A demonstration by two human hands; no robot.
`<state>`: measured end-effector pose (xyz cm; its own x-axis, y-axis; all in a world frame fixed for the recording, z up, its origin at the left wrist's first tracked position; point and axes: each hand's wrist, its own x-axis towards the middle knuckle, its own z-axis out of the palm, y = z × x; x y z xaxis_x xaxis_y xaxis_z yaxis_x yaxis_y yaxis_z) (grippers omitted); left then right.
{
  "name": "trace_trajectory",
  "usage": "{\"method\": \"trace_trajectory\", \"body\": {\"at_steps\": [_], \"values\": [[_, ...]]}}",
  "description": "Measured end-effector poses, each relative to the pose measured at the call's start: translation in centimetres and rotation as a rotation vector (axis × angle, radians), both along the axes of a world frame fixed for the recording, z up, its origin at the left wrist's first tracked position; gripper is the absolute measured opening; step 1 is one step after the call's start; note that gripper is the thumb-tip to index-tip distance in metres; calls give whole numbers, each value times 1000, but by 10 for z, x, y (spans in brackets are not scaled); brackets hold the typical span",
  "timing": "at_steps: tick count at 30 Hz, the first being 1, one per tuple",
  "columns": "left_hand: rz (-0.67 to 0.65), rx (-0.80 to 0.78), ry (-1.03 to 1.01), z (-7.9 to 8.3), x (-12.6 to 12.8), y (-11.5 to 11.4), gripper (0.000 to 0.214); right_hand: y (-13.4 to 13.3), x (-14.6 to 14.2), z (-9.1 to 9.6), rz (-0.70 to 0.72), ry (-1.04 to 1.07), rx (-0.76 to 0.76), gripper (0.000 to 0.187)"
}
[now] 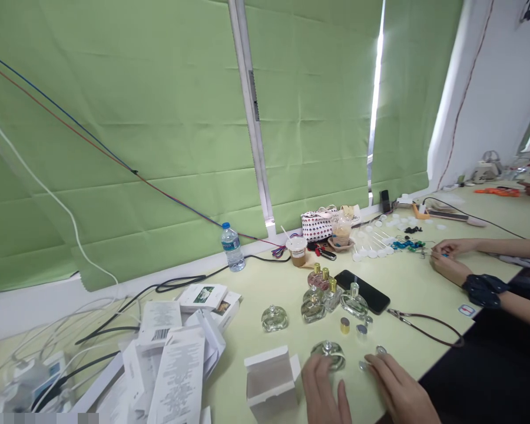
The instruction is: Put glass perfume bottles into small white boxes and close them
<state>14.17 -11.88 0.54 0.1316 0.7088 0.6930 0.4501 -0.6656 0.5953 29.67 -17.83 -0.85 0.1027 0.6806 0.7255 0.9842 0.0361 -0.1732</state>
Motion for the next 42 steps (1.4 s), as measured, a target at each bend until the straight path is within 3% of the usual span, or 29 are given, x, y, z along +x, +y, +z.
{"method": "trace_trajectory", "body": {"at_steps": [3, 6, 10, 12, 16, 21, 25, 29, 42], "values": [[-30, -144, -10, 10, 3, 7, 43, 8, -10, -8, 19, 23, -94, 40], [-78, -346, 21, 15, 3, 15, 56, 16, -16, -11, 89, 239, -148, 37], [-174, -529, 125, 11, -4, 27, 54, 24, -23, 14, 204, 717, -82, 29], [-186, -479, 152, 3, -6, 30, 50, 29, -28, 32, 211, 976, -52, 29], [-123, -225, 108, -15, -3, 28, 44, 43, -38, 57, 289, 1427, -36, 36], [-15, 111, 54, -18, 1, 24, 45, 54, -45, 54, 386, 1712, -41, 32], [28, 194, 49, -11, 0, 24, 42, 55, -48, 44, 424, 1920, 3, 34], [5, 157, 81, -8, -1, 21, 44, 53, -49, 40, 445, 1993, 12, 32], [-29, 160, 115, -9, -2, 21, 43, 53, -49, 46, 374, 1868, 6, 34]]}}
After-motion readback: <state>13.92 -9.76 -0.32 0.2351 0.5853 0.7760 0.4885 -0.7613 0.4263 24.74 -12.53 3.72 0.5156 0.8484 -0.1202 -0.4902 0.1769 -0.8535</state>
